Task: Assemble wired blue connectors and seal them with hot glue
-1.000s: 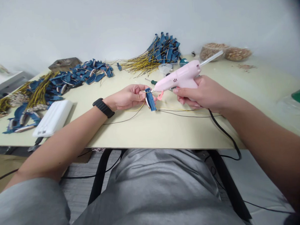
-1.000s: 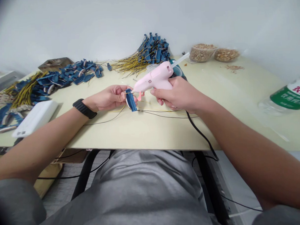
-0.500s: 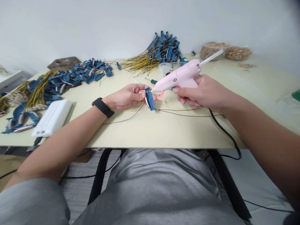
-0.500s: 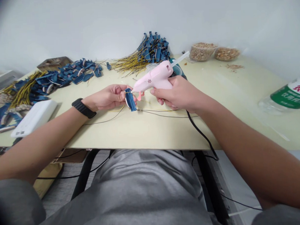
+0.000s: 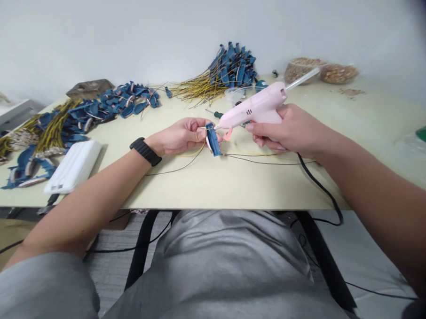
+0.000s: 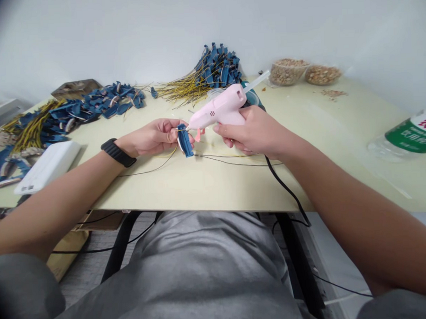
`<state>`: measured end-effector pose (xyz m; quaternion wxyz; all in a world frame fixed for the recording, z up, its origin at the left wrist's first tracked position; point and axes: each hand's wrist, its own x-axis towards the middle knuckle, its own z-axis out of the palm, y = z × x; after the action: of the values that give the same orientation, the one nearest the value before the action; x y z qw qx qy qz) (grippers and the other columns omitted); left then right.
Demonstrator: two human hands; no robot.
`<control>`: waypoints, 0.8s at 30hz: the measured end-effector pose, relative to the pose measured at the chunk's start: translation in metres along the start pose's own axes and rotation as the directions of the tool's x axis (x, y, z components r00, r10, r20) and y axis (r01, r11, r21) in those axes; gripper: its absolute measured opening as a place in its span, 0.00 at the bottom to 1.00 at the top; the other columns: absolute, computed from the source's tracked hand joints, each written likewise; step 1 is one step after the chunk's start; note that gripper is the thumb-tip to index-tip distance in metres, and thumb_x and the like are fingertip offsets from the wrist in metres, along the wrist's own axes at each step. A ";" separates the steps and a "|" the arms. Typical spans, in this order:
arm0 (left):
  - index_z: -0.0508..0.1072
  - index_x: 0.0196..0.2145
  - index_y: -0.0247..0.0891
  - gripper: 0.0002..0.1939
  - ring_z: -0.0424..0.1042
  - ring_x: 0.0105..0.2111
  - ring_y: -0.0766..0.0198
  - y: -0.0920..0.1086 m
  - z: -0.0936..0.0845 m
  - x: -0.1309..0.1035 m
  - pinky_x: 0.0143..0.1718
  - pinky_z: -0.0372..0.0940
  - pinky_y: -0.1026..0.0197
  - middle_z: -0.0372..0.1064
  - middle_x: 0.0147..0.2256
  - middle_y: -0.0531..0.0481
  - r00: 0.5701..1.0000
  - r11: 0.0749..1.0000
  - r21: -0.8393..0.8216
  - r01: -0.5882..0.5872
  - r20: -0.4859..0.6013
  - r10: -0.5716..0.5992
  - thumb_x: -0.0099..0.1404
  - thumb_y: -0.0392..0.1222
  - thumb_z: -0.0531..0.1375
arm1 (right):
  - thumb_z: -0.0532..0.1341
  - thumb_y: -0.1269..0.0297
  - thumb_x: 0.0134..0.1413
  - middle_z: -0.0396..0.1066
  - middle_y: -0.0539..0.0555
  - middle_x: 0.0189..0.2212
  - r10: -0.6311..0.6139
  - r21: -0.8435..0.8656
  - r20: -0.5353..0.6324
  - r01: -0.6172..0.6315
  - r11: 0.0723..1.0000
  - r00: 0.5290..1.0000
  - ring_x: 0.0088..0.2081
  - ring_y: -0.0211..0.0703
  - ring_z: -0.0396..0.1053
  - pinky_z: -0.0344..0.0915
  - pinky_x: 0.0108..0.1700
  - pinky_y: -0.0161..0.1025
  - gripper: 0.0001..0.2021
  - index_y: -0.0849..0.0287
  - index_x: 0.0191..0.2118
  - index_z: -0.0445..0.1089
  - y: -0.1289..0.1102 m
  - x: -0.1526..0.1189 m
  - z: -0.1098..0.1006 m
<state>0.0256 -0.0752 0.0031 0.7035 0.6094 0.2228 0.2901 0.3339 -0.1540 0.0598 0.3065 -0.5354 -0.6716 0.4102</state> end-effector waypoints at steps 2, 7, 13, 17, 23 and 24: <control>0.87 0.47 0.30 0.27 0.87 0.43 0.59 0.001 0.001 0.000 0.52 0.77 0.59 0.89 0.45 0.38 1.000 1.000 0.013 0.007 0.007 -0.007 0.62 0.51 0.87 | 0.79 0.48 0.70 0.70 0.53 0.24 0.004 0.003 -0.003 -0.004 1.000 1.000 0.20 0.34 0.57 0.52 0.20 0.38 0.25 0.56 0.27 0.72 0.000 0.000 0.000; 0.87 0.48 0.31 0.29 0.88 0.45 0.54 0.002 0.003 -0.001 0.58 0.78 0.52 0.89 0.47 0.36 1.000 1.000 0.027 0.009 0.004 -0.009 0.61 0.53 0.88 | 0.79 0.50 0.70 0.71 0.54 0.25 0.007 0.013 -0.011 -0.007 1.000 1.000 0.20 0.33 0.57 0.51 0.20 0.37 0.25 0.56 0.28 0.72 -0.002 0.000 0.001; 0.87 0.48 0.30 0.30 0.88 0.45 0.51 0.001 0.004 -0.001 0.60 0.79 0.46 0.89 0.45 0.36 1.000 1.000 0.003 0.017 -0.008 -0.017 0.58 0.51 0.89 | 0.80 0.48 0.69 0.70 0.53 0.25 -0.003 0.026 0.009 0.003 1.000 1.000 0.20 0.33 0.57 0.52 0.21 0.37 0.26 0.55 0.29 0.70 -0.001 0.000 0.001; 0.87 0.49 0.30 0.29 0.88 0.44 0.54 0.002 0.004 -0.001 0.57 0.79 0.52 0.89 0.46 0.35 1.000 1.000 0.013 0.011 0.024 -0.011 0.61 0.53 0.87 | 0.80 0.46 0.69 0.70 0.54 0.25 -0.002 0.018 -0.006 0.003 1.000 1.000 0.20 0.34 0.57 0.52 0.20 0.38 0.27 0.55 0.28 0.69 -0.001 0.000 0.001; 0.87 0.50 0.30 0.30 0.88 0.45 0.53 0.002 0.005 -0.001 0.59 0.78 0.50 0.89 0.48 0.33 1.000 1.000 0.020 0.010 0.028 -0.011 0.61 0.54 0.87 | 0.79 0.50 0.70 0.70 0.54 0.24 0.006 0.015 -0.016 -0.005 1.000 1.000 0.20 0.33 0.57 0.52 0.20 0.38 0.26 0.56 0.26 0.71 -0.004 -0.001 0.003; 0.87 0.50 0.30 0.31 0.88 0.45 0.52 0.001 0.005 -0.001 0.60 0.78 0.49 0.88 0.48 0.33 1.000 1.000 0.021 0.010 0.025 -0.010 0.60 0.54 0.88 | 0.79 0.51 0.70 0.69 0.53 0.24 0.009 0.012 -0.017 -0.008 1.000 1.000 0.20 0.33 0.57 0.52 0.20 0.38 0.26 0.56 0.26 0.70 -0.005 -0.001 0.003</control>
<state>0.0279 -0.0796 0.0053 0.7012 0.6192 0.2201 0.2766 0.3297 -0.1564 0.0626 0.3135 -0.5399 -0.6644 0.4108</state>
